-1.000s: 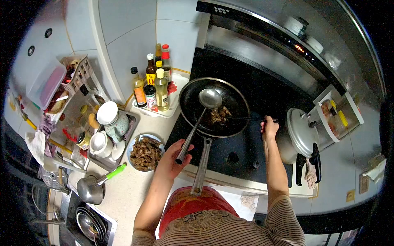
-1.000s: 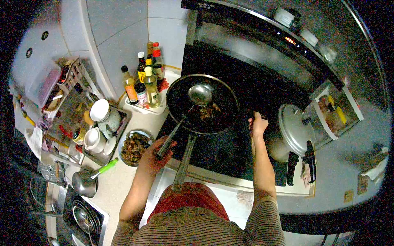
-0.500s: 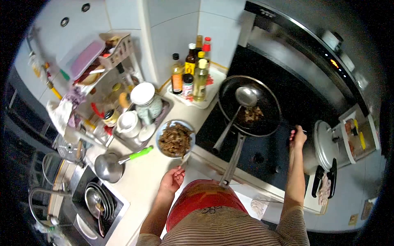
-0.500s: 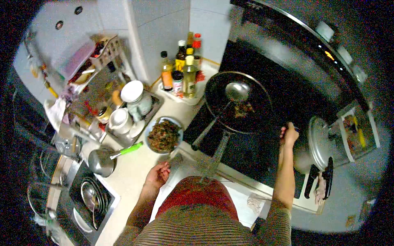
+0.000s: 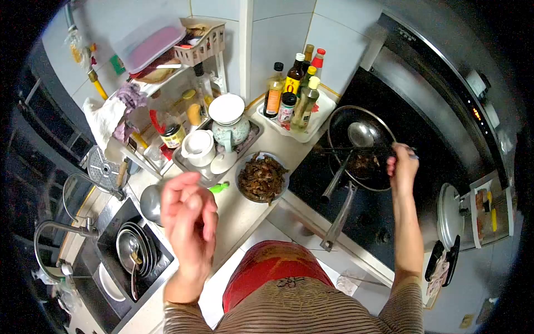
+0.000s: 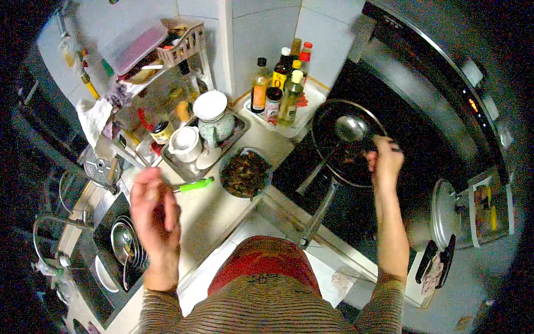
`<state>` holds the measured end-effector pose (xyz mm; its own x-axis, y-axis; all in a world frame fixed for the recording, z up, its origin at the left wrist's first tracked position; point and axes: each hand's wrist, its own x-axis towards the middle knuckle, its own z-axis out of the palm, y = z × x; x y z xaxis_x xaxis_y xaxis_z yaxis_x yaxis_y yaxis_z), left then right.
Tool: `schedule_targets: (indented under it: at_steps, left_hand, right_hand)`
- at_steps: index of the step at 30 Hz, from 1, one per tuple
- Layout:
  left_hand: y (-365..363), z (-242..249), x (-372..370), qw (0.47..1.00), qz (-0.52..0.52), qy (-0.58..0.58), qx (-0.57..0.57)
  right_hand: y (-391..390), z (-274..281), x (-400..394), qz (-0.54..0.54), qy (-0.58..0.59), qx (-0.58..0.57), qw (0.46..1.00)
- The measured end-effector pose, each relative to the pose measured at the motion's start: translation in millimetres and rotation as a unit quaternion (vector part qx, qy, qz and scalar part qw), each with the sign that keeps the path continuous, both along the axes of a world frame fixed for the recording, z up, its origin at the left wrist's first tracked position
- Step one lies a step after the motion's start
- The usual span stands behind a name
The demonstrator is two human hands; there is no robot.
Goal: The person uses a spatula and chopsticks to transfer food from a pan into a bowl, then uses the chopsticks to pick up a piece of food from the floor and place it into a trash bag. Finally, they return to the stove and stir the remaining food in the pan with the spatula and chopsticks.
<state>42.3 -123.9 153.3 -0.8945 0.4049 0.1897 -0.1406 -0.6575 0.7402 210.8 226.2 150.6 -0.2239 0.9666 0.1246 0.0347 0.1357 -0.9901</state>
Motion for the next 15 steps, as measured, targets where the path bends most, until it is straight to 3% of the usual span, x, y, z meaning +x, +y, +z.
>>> schedule_targets:
  at_steps: [1,3,5,6,7,9,11,15]
  left_hand:
    - [-4.4,29.6,12.8,0.999,0.007,0.040,-0.020]
    - [-8.9,47.0,18.2,0.970,-0.018,0.226,-0.093]
    - [-8.3,64.9,31.5,0.905,-0.072,0.392,-0.148]
    - [-9.4,72.4,40.1,0.876,-0.095,0.446,-0.153]
    - [-10.2,79.1,44.8,0.858,-0.111,0.477,-0.158]
    - [-13.4,85.0,57.4,0.827,-0.140,0.521,-0.158]
    - [-13.6,87.0,67.6,0.807,-0.166,0.546,-0.153]
    - [-17.5,90.6,74.2,0.797,-0.195,0.551,-0.151]
  right_hand:
    - [-13.7,-2.0,-26.1,-0.007,-0.023,0.008,1.000]
    - [-41.7,-7.4,-67.0,0.066,-0.057,0.066,0.994]
    - [-58.4,-21.9,-104.4,0.149,-0.073,0.047,0.985]
    - [-68.2,-35.4,-120.5,0.108,-0.142,0.218,0.960]
    - [-87.4,-30.1,-131.1,0.159,-0.125,0.090,0.975]
    - [-97.7,-47.5,-149.3,0.234,-0.095,0.092,0.963]
    - [-114.9,-52.0,-153.7,0.273,-0.142,0.200,0.930]
    - [-117.2,-52.9,-157.3,0.357,-0.178,0.255,0.881]
